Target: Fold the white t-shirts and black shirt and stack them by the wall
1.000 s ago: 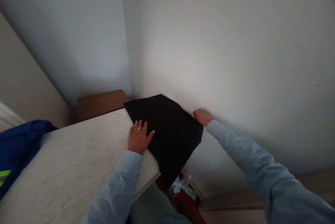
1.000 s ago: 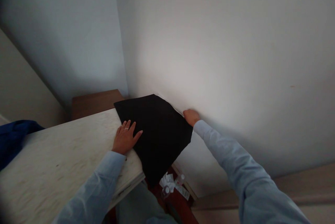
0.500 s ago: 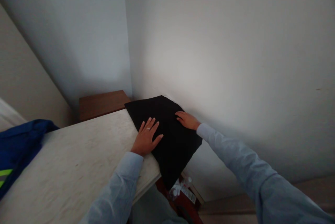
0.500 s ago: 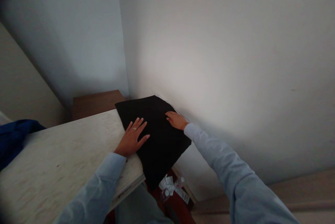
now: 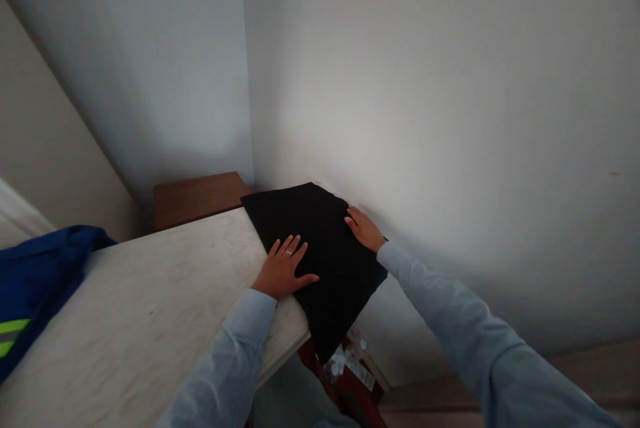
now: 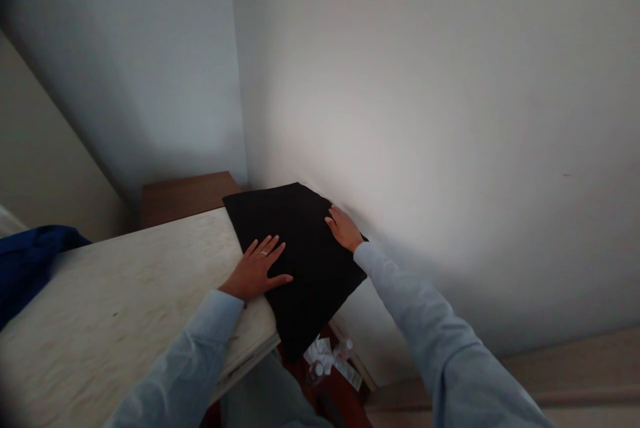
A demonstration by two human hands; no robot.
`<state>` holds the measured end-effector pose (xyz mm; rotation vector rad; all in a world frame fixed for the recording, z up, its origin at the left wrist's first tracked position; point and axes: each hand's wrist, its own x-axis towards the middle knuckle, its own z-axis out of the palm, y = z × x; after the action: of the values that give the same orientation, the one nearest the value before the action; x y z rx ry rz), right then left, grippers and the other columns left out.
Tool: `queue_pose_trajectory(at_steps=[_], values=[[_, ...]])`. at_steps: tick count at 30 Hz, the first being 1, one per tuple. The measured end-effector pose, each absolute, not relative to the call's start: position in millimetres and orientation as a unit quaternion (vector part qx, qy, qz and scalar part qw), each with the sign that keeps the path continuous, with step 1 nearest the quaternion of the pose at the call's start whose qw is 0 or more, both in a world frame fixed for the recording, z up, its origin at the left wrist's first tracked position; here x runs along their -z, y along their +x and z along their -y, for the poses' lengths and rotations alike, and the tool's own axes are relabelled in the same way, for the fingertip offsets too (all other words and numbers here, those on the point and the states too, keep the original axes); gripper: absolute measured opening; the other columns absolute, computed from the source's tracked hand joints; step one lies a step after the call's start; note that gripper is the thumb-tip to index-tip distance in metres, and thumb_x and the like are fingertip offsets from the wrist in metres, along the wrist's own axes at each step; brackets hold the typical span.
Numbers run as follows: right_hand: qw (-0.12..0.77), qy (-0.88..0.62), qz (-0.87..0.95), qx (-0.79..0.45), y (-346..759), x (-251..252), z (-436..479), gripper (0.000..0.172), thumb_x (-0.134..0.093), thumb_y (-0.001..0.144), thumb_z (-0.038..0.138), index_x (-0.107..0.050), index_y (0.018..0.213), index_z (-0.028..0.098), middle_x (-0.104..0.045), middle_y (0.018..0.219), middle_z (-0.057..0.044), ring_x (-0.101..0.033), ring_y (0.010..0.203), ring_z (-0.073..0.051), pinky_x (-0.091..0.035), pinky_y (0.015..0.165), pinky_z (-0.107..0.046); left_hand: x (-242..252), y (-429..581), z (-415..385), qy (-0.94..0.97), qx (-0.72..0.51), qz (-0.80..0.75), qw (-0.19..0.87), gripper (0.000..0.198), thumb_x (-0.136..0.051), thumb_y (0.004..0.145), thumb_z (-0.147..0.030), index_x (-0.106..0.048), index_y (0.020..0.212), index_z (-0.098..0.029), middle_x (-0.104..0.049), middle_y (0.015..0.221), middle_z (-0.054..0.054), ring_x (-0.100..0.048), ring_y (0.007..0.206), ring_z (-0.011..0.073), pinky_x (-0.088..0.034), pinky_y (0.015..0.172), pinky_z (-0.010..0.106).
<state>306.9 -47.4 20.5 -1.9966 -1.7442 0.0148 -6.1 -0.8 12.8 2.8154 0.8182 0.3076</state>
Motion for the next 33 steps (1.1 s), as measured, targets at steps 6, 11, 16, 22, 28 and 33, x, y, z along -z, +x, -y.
queue_pose_trajectory(at_steps=[6, 11, 16, 22, 28, 33], values=[[0.224, -0.629, 0.744, 0.013, 254.5, -13.3, 89.2, 0.057, -0.03, 0.102, 0.054, -0.053, 0.143, 0.021, -0.052, 0.147, -0.009, -0.043, 0.141, -0.021, -0.028, 0.122, -0.048, -18.0, -6.6, 2.9, 0.951, -0.081, -0.285, 0.09, 0.095, -0.042, 0.083, -0.081, -0.038, 0.152, -0.016, -0.028, 0.16, 0.014, -0.021, 0.15, 0.0315, -0.014, 0.122, 0.052], [0.269, -0.701, 0.657, 0.057, 284.1, 4.4, 115.9, 0.055, -0.026, 0.104, 0.049, -0.061, 0.135, 0.02, -0.058, 0.141, -0.01, -0.049, 0.136, -0.024, -0.033, 0.118, -0.052, -17.1, -7.3, 1.7, 0.95, -0.082, -0.285, 0.096, 0.098, -0.042, 0.081, -0.083, -0.038, 0.153, -0.017, -0.028, 0.161, 0.013, -0.02, 0.151, 0.0311, -0.013, 0.123, 0.052], [0.313, -0.714, 0.624, 0.059, 323.5, 25.8, 139.5, 0.06, -0.028, 0.101, 0.056, -0.057, 0.139, 0.02, -0.052, 0.146, -0.011, -0.043, 0.141, -0.027, -0.03, 0.118, -0.055, -11.8, -7.3, -1.4, 0.948, -0.096, -0.284, 0.104, 0.097, -0.043, 0.08, -0.084, -0.039, 0.152, -0.018, -0.031, 0.16, 0.013, -0.024, 0.15, 0.031, -0.014, 0.122, 0.051], [0.452, -0.724, 0.521, -0.019, 322.6, 47.9, 165.6, 0.069, -0.035, 0.097, 0.063, -0.045, 0.148, 0.017, -0.034, 0.159, -0.012, -0.026, 0.149, -0.024, -0.02, 0.123, -0.05, -6.8, -7.4, -4.6, 0.948, -0.119, -0.274, 0.106, 0.095, -0.044, 0.081, -0.083, -0.041, 0.151, -0.019, -0.034, 0.158, 0.014, -0.026, 0.149, 0.0324, -0.017, 0.121, 0.055], [0.58, -0.731, 0.353, -0.063, 300.3, 63.1, 194.7, 0.07, -0.048, 0.089, 0.066, -0.052, 0.139, 0.017, -0.056, 0.14, -0.015, -0.052, 0.131, -0.028, -0.04, 0.112, -0.049, -5.3, -7.4, -6.0, 0.948, -0.124, -0.274, 0.103, 0.093, -0.047, 0.081, -0.081, -0.042, 0.15, -0.021, -0.035, 0.158, 0.013, -0.027, 0.148, 0.0319, -0.017, 0.121, 0.054], [0.641, -0.683, 0.283, -0.206, 306.7, 46.1, 198.1, 0.065, -0.061, 0.078, 0.071, -0.068, 0.115, 0.017, -0.07, 0.119, -0.012, -0.064, 0.111, -0.029, -0.053, 0.093, -0.043, -7.4, -8.7, -5.9, 0.948, -0.121, -0.274, 0.105, 0.089, -0.046, 0.083, -0.079, -0.041, 0.151, -0.021, -0.036, 0.158, 0.013, -0.028, 0.148, 0.0312, -0.018, 0.121, 0.054]])
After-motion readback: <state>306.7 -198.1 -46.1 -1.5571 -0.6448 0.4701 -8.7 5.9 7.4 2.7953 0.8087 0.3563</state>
